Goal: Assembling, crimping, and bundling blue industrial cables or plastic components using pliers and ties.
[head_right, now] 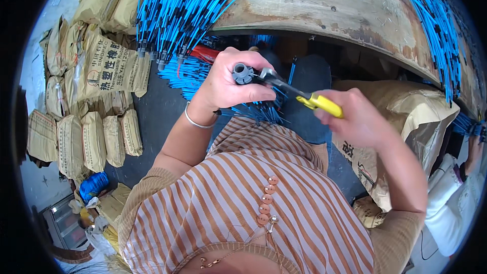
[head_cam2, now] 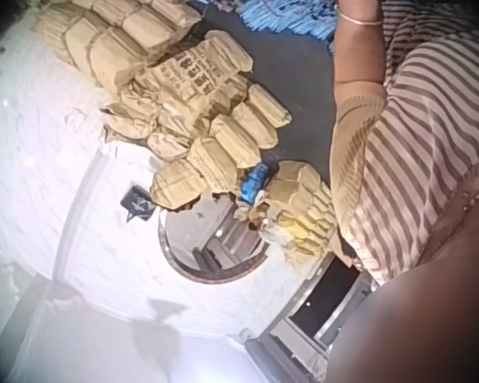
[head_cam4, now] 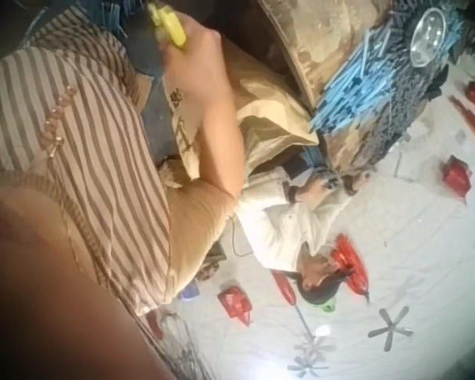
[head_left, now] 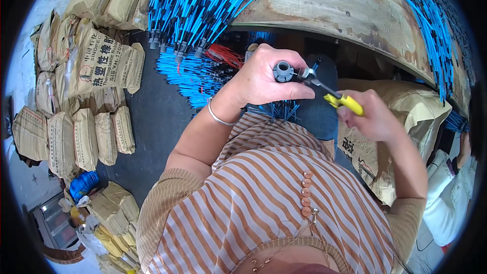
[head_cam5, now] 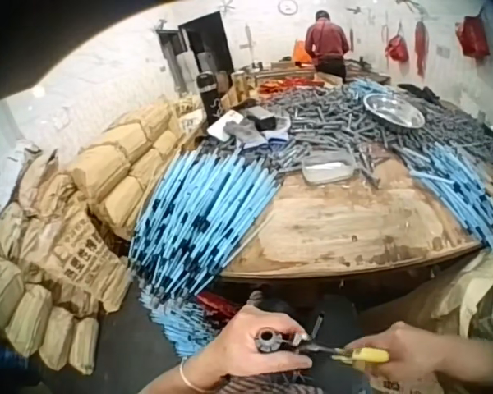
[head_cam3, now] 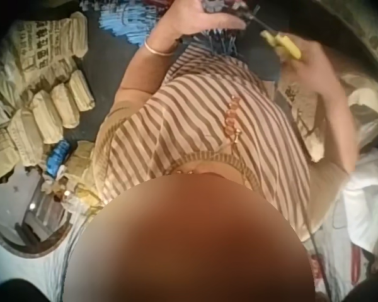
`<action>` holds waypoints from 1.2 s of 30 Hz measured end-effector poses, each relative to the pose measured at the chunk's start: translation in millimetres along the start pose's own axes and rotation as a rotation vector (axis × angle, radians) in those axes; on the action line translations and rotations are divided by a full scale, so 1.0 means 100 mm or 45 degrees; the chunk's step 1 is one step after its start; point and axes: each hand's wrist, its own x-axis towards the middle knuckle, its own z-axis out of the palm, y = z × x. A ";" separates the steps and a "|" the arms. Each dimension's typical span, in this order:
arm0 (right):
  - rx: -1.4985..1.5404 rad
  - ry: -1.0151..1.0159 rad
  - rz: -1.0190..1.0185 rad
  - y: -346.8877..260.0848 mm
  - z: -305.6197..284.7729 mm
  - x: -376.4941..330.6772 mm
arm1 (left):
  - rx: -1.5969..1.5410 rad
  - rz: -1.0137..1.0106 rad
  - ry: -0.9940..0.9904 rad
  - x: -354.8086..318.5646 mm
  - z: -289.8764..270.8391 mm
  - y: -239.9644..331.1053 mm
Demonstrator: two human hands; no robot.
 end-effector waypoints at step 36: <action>0.780 0.517 -0.318 0.26 0.93 0.85 | -0.527 -0.409 0.441 -0.40 -0.04 -0.07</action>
